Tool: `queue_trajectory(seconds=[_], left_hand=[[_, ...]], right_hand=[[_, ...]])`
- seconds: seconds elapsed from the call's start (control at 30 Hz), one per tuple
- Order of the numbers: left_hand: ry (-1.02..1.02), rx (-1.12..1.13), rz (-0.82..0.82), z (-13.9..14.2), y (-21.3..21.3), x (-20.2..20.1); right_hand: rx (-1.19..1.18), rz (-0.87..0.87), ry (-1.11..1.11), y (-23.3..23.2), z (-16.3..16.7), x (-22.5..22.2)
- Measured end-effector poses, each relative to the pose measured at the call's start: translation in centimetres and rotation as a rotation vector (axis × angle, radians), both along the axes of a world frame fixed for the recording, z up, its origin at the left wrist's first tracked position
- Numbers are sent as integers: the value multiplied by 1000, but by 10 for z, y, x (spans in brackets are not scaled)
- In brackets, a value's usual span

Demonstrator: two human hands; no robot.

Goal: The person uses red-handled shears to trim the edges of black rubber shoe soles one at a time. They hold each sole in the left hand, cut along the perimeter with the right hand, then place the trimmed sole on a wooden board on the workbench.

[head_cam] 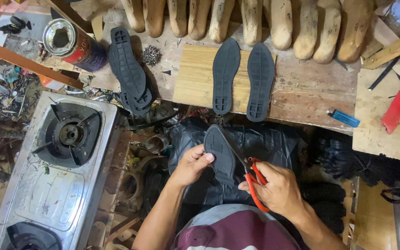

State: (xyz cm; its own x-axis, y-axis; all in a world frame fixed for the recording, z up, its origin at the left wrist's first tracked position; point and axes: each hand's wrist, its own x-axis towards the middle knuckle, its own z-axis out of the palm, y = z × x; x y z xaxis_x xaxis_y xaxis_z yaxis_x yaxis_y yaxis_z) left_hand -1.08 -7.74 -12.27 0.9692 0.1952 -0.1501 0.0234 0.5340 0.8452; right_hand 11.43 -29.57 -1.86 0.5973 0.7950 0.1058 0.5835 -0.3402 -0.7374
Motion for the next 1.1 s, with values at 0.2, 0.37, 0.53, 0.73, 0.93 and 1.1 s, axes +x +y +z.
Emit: queue_trajectory(seconds=[0.2, 0.37, 0.53, 0.73, 0.93, 1.1], left_hand=[[-9, -9, -8, 0, 1, -2], [10, 28, -8, -1, 2, -2], [0, 109, -11, -3, 7, -6], [20, 46, -255, 6, -6, -3], [-115, 714, 219, 48, -30, -1], [-197, 626, 143, 61, -20, -12]], right_hand=[[24, -15, 45, -1, -6, -3], [7, -9, 21, -3, -10, 0], [35, -12, 117, -12, -16, 4], [136, -98, 444, -12, -26, 10], [212, -409, 652, 0, -20, 16], [541, -479, 847, 2, -13, 12]])
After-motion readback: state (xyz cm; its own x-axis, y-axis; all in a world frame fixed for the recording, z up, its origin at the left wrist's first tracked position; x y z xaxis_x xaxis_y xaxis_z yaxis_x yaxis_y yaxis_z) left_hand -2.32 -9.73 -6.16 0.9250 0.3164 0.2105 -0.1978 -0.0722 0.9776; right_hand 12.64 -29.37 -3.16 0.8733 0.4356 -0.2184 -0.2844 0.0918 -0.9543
